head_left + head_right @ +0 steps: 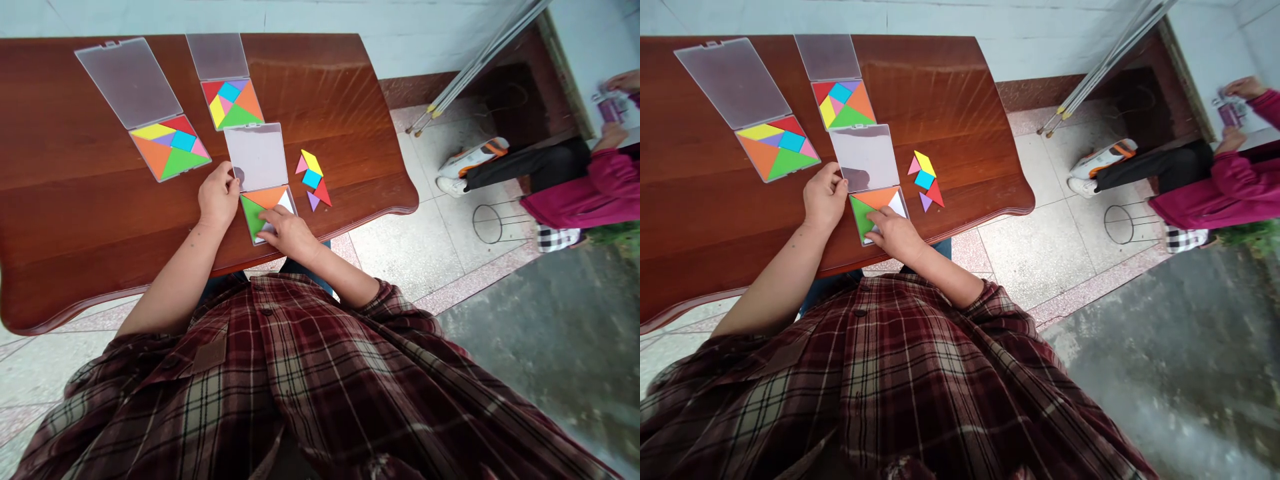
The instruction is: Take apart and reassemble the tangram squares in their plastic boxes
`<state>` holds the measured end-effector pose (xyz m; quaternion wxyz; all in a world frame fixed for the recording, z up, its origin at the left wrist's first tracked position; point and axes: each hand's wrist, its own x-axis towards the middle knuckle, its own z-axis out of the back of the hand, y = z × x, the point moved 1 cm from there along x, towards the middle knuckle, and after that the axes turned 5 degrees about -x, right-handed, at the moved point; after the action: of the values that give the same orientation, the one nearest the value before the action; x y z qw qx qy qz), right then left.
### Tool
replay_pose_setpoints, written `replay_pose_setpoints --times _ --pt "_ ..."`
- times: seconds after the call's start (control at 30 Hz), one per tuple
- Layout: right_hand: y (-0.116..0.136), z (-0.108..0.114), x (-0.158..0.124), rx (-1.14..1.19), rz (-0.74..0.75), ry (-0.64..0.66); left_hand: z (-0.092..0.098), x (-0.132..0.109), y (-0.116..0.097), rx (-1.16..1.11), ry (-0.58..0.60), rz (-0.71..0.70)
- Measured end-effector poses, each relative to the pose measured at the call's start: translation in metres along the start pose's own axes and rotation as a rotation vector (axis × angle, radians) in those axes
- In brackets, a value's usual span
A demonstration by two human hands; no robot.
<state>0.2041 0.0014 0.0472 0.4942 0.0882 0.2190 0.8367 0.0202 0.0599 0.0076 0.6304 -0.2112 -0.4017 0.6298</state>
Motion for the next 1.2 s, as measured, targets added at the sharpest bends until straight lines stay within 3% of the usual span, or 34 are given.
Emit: replay_pose_setpoints --times 0.3,0.67,0.87,1.0,1.2 --pt "-0.042 0.026 -0.011 0.087 -0.161 -0.236 0.002 -0.001 -0.001 -0.009 0.007 0.002" --pt "-0.091 0.054 -0.024 -0.067 -0.374 -0.405 0.005 -0.001 -0.008 -0.028 -0.007 0.04" --pt "-0.111 0.051 -0.02 -0.023 -0.451 -0.403 0.007 0.0 -0.008 -0.02 -0.008 0.09" --pt "-0.108 0.048 -0.012 0.007 -0.447 -0.319 0.007 0.0 -0.009 -0.016 -0.005 0.109" --pt "-0.1 0.05 0.008 -0.131 -0.54 -0.229 0.006 0.0 -0.006 -0.001 -0.04 0.064"
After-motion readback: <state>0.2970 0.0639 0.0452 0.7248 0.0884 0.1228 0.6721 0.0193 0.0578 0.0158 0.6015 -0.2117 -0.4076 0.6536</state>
